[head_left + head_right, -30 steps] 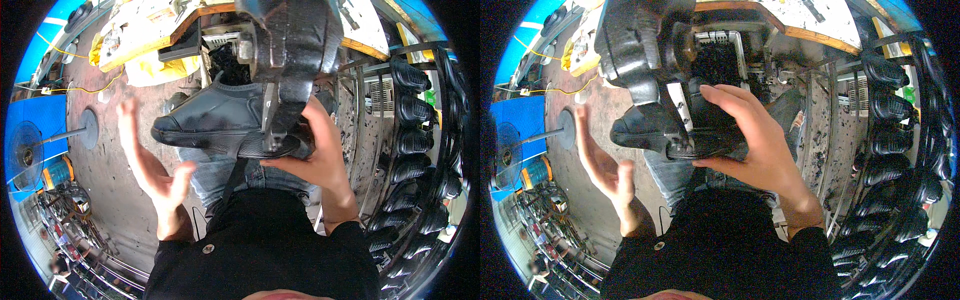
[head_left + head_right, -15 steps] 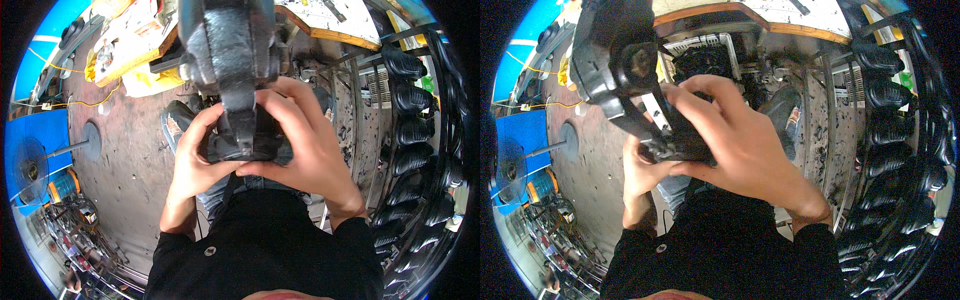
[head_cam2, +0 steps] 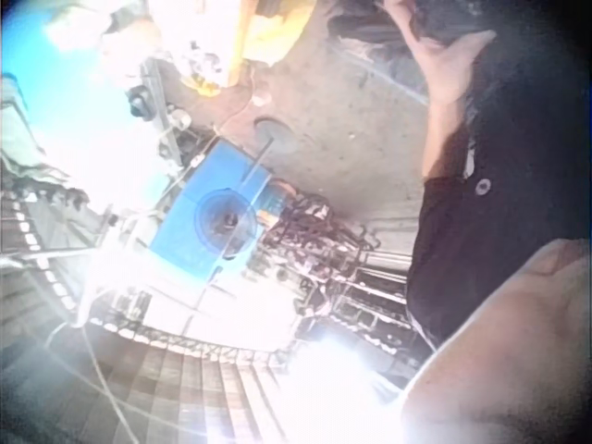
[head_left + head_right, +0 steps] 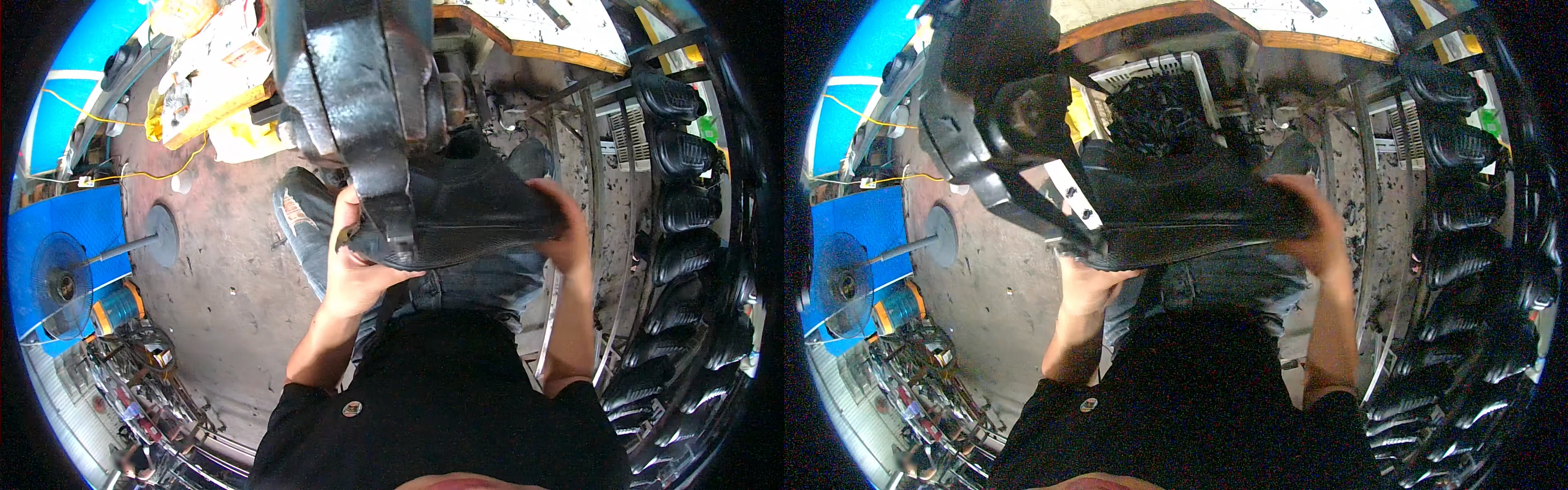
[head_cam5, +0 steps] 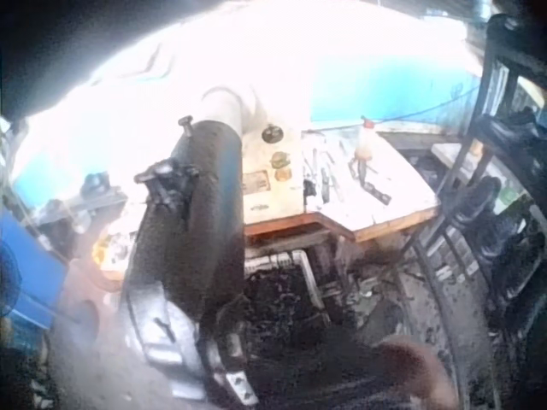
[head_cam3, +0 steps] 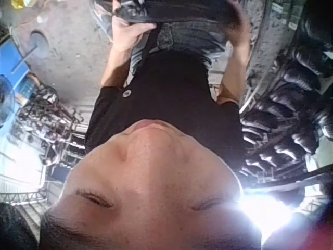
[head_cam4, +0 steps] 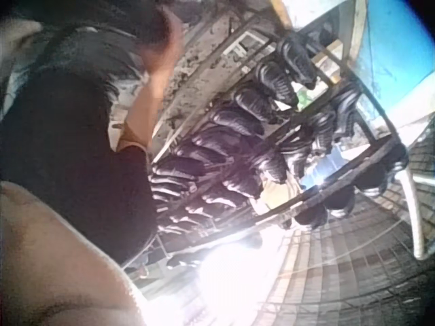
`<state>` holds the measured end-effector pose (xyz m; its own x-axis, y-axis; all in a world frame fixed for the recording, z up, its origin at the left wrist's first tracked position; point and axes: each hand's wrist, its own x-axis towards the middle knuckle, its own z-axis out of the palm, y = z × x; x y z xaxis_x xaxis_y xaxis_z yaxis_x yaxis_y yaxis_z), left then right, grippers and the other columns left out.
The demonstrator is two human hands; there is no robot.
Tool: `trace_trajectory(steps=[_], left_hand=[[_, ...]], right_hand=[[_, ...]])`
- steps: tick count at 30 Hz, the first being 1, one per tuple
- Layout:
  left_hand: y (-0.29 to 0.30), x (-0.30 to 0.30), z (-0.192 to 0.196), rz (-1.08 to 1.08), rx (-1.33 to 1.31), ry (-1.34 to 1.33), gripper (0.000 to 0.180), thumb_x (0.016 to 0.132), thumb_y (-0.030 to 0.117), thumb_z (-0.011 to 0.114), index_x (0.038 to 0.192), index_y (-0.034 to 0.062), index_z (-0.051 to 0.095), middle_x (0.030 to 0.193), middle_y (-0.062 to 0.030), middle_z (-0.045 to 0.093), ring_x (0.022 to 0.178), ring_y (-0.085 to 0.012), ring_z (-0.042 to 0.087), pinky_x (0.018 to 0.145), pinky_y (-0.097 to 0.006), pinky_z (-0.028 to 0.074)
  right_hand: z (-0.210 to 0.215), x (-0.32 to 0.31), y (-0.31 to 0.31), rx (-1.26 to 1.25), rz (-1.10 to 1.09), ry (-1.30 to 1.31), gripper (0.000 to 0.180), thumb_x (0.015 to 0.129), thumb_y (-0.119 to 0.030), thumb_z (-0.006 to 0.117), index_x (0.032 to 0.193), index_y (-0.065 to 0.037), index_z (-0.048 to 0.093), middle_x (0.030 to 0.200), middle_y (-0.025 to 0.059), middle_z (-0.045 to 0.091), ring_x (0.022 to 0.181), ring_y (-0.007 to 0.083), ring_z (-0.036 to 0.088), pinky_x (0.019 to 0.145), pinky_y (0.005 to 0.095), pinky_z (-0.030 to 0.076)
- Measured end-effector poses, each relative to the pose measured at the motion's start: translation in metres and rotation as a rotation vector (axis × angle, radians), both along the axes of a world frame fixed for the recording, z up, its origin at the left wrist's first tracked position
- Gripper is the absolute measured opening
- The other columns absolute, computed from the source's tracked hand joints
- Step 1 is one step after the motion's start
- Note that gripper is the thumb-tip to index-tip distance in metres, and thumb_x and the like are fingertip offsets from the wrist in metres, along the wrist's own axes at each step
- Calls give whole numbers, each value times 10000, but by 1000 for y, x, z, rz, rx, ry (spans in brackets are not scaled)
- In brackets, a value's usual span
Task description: Trim the edges of shoes using an industrial machine.
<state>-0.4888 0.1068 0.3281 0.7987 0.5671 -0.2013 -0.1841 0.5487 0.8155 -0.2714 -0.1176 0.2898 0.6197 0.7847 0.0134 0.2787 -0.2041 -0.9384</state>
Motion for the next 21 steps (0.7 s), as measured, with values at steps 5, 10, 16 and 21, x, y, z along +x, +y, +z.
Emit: trace_trajectory(steps=[5,10,16,21], left_hand=[[-4,1,2,5,-181,85,1031,588,-109,890,1450,41,344,1261,-80,587,1102,-182,614,914,-324,546],[1,-8,-20,85,-244,-91,1016,634,-49,897,1469,28,322,1345,-97,538,1166,-186,580,992,-337,504],[6,3,-12,-79,415,178,883,669,-28,880,1421,27,421,1372,-98,520,1233,-198,526,1033,-357,457],[25,-2,-45,-29,546,169,755,787,34,821,1434,15,432,1456,-121,489,1322,-226,491,1104,-387,398]], right_hand=[[82,31,-1,197,39,-364,796,477,-40,852,1237,-16,617,1165,197,668,1151,328,603,1028,434,454],[110,20,28,-22,148,-391,838,479,-41,857,1280,-34,612,1278,164,617,1197,322,575,1039,421,446],[104,-37,98,-66,289,-352,1027,566,-123,910,1483,-92,447,1450,142,502,1335,325,483,1123,426,374],[74,-17,72,13,296,-261,1024,640,-128,894,1520,-60,376,1523,148,436,1356,329,462,1134,444,363]])
